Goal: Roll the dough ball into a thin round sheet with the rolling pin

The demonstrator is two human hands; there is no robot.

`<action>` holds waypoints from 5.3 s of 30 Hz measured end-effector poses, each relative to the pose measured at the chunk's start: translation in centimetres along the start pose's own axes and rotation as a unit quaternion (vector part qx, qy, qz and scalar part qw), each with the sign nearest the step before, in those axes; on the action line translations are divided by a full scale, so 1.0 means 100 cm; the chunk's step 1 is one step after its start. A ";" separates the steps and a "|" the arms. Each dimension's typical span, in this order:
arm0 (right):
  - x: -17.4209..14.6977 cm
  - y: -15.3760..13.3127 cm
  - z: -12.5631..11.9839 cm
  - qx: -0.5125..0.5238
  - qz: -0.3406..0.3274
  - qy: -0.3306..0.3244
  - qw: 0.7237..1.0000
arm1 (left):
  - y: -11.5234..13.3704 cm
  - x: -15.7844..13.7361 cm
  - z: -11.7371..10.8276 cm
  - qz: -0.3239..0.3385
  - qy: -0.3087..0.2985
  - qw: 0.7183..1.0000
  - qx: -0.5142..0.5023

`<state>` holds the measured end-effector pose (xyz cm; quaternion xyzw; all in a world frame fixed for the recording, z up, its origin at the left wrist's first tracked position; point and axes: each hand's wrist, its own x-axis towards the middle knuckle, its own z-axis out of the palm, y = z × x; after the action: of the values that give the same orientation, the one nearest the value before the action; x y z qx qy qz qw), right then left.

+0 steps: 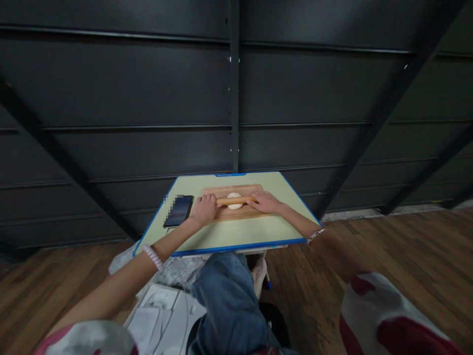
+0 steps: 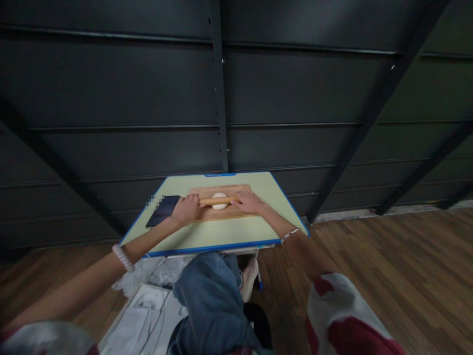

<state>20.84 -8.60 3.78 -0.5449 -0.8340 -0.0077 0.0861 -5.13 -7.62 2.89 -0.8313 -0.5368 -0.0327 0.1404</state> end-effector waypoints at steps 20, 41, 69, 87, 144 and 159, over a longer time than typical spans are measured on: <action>0.050 0.013 0.018 0.045 0.028 0.002 0.999 | 0.002 0.060 -0.002 0.003 -0.079 0.989 -0.129; 0.137 0.044 0.038 0.068 0.171 -0.113 0.976 | -0.025 0.130 0.036 -0.056 -0.204 0.960 -0.184; 0.054 0.000 0.038 -0.067 0.085 0.081 0.991 | 0.000 0.059 0.026 -0.009 0.014 0.997 -0.080; 0.007 -0.013 0.033 0.005 0.043 0.099 0.994 | 0.015 0.015 0.023 0.012 0.058 0.996 -0.069; 0.093 0.017 0.024 0.045 0.133 -0.083 0.987 | -0.013 0.100 0.033 -0.046 -0.143 0.978 -0.148; 0.140 0.044 0.051 0.063 0.171 -0.028 0.983 | -0.024 0.129 0.045 -0.019 0.011 0.991 -0.130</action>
<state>18.65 6.44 0.50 -0.6733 -0.7291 0.0749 0.0975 -2.27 5.92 1.67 -0.8317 -0.5421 -0.1145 0.0364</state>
